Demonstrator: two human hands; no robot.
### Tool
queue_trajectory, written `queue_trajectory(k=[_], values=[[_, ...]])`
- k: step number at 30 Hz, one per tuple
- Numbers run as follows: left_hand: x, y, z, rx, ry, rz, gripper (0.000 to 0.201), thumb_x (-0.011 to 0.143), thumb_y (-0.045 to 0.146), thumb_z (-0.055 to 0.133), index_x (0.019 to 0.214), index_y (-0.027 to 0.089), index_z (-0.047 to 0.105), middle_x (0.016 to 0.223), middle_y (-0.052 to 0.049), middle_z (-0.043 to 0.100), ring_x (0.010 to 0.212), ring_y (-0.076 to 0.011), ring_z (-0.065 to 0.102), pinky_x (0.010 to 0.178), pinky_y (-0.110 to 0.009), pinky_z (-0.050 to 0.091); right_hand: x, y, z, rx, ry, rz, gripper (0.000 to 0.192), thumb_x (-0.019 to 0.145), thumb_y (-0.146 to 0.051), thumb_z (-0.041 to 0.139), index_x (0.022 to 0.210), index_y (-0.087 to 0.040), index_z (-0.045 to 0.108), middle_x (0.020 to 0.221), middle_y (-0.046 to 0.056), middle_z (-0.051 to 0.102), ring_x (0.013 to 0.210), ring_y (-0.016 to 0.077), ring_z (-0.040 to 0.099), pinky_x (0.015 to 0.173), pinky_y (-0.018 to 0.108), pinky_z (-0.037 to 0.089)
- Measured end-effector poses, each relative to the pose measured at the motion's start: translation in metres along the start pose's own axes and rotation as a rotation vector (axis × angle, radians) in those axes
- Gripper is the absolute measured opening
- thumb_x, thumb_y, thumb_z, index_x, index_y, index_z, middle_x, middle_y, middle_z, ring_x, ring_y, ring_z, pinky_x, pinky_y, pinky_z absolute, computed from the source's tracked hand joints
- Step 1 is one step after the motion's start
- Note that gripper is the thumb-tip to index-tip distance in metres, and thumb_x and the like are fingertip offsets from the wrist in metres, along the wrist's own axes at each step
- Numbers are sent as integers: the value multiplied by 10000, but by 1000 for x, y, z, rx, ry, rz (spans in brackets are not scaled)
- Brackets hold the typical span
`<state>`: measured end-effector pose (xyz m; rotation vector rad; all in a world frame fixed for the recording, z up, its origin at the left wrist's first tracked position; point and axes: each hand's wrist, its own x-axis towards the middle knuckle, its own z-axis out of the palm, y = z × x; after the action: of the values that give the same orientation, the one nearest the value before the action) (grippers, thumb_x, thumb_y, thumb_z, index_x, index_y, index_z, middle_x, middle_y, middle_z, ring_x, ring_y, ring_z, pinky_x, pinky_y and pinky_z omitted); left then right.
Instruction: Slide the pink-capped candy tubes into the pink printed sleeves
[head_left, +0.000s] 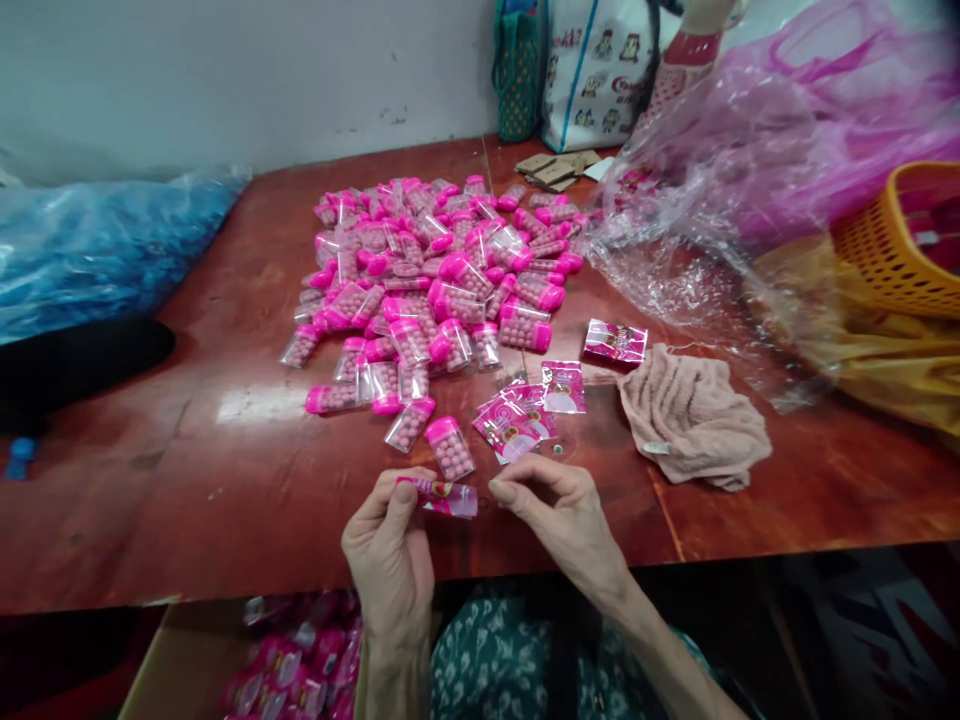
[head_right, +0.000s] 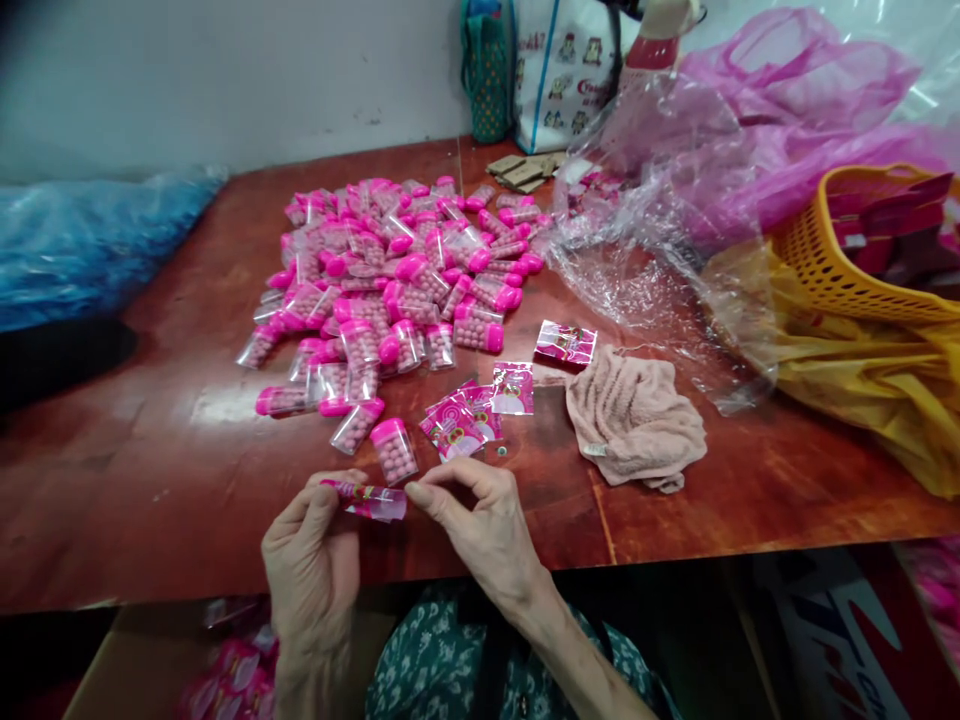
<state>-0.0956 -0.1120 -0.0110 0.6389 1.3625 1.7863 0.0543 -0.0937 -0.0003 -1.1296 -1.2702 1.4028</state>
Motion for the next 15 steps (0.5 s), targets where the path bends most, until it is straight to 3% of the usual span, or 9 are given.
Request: queue_trajectory(k=[4,8,12,15], values=[[-3,-2,4,-38,57,-49,107,641,254,719,611,157,684,672,-7,625,670,-121,560,639,-232,467,-3,-3,9,-101,-112,-106,91,739,-236,681,792,-163,695,783,21,584,750,138,551,686,250,428],[-7,-3,8,-65,30,-123,111,647,253,715,622,153,675,673,1,623,666,-118,566,654,-238,478,-4,-1,16,-177,-92,-102,229,676,-226,737,898,-191,693,869,24,529,837,156,522,736,274,432],[-7,-4,6,-91,13,-133,87,656,233,711,621,163,673,759,-8,665,732,-119,587,706,-234,480,-3,2,17,-223,-20,-117,33,725,-226,694,749,-205,702,767,3,498,776,148,491,692,283,423],[-5,-3,2,-76,-14,-185,94,667,254,705,670,161,692,872,-43,690,808,-154,609,775,-287,482,-4,3,19,-318,17,-200,70,741,-218,679,676,-195,694,735,11,496,772,160,467,680,299,414]])
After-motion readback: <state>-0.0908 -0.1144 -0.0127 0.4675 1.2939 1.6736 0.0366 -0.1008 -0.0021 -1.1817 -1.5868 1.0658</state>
